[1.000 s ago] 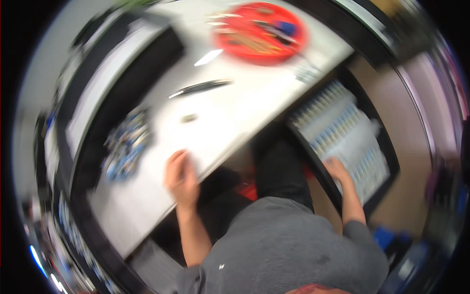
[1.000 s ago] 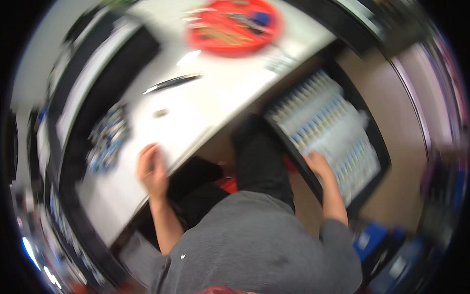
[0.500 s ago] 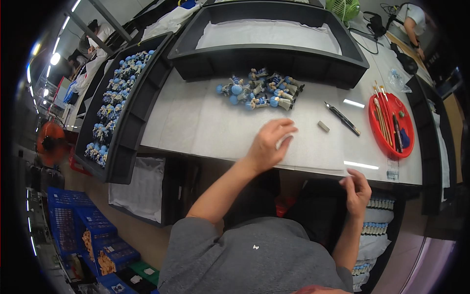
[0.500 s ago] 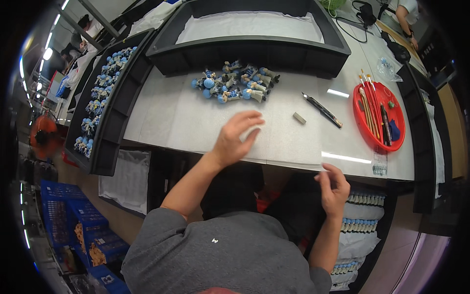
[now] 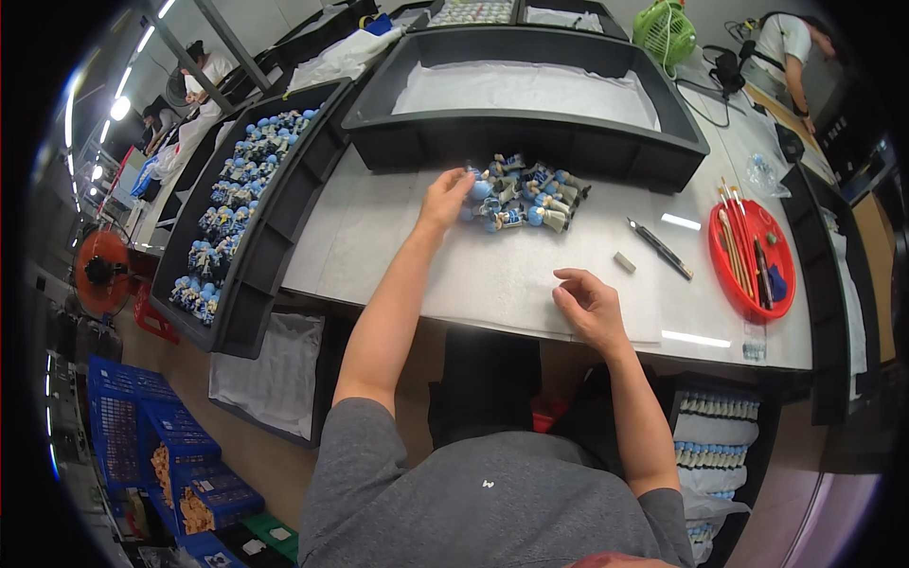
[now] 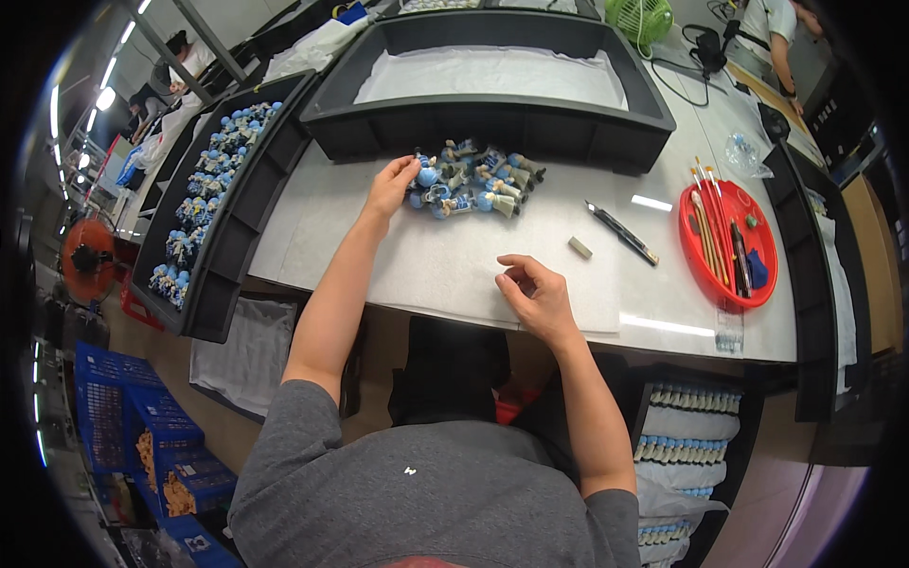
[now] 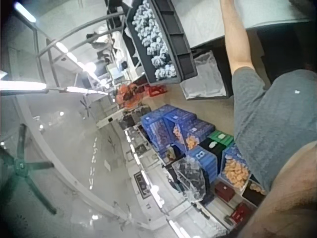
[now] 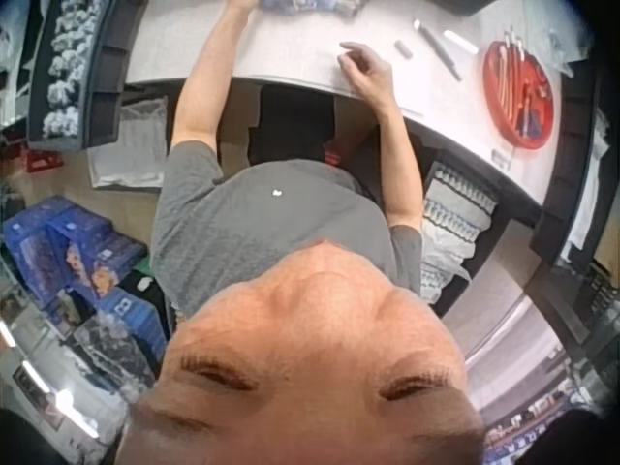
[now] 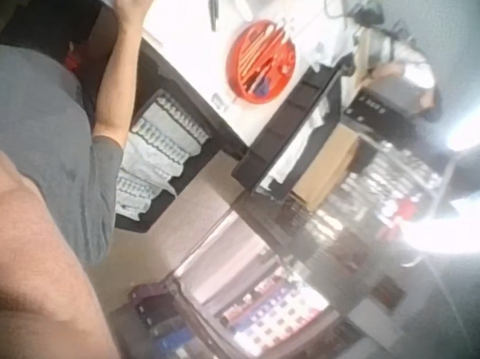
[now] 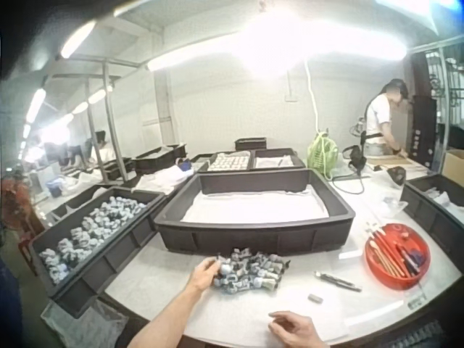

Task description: Assemble small plastic figurines and place them into a tray for packaging.

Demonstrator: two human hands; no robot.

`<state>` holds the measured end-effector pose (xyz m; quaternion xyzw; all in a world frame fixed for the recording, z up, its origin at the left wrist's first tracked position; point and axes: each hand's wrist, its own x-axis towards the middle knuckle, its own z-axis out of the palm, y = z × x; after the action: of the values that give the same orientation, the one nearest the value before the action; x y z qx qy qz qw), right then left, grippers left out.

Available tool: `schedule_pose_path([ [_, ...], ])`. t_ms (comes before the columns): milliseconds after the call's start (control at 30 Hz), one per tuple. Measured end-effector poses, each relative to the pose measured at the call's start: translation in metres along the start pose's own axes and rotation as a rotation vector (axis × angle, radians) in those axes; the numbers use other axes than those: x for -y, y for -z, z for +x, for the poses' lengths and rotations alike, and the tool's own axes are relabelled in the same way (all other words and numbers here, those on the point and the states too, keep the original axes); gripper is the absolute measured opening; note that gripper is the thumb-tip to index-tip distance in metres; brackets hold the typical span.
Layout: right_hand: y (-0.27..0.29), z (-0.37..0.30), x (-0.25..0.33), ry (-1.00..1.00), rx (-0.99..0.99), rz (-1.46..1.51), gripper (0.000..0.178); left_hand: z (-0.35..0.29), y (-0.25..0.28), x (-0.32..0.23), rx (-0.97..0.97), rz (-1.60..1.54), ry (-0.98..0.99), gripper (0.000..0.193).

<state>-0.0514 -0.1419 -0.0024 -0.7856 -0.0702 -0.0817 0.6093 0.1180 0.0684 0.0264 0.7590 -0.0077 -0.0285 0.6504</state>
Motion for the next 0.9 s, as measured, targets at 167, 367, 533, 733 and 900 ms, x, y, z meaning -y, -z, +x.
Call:
schedule_pose_path([
  [167, -0.002, 0.002, 0.009, 0.072, -0.030, -0.040, 0.028, -0.025, -0.034, 0.019, 0.049, -0.084, -0.003, 0.048],
  [367, -0.003, 0.005, 0.007, 0.102, -0.072, -0.020, 0.034, -0.060, -0.063, 0.022, 0.143, -0.235, -0.060, 0.045],
  [533, -0.001, 0.003, 0.000, 0.052, -0.084, 0.037, 0.036, -0.087, -0.057, 0.014, -0.036, 0.023, -0.376, 0.041],
  [733, -0.003, 0.003, 0.000, 0.045, -0.093, 0.084, 0.033, -0.112, -0.047, 0.017, -0.040, 0.572, -0.612, 0.037],
  [900, -0.002, 0.003, 0.003, 0.083, -0.117, 0.056, 0.029, -0.102, -0.040, 0.020, 0.051, 0.523, -0.578, 0.034],
])
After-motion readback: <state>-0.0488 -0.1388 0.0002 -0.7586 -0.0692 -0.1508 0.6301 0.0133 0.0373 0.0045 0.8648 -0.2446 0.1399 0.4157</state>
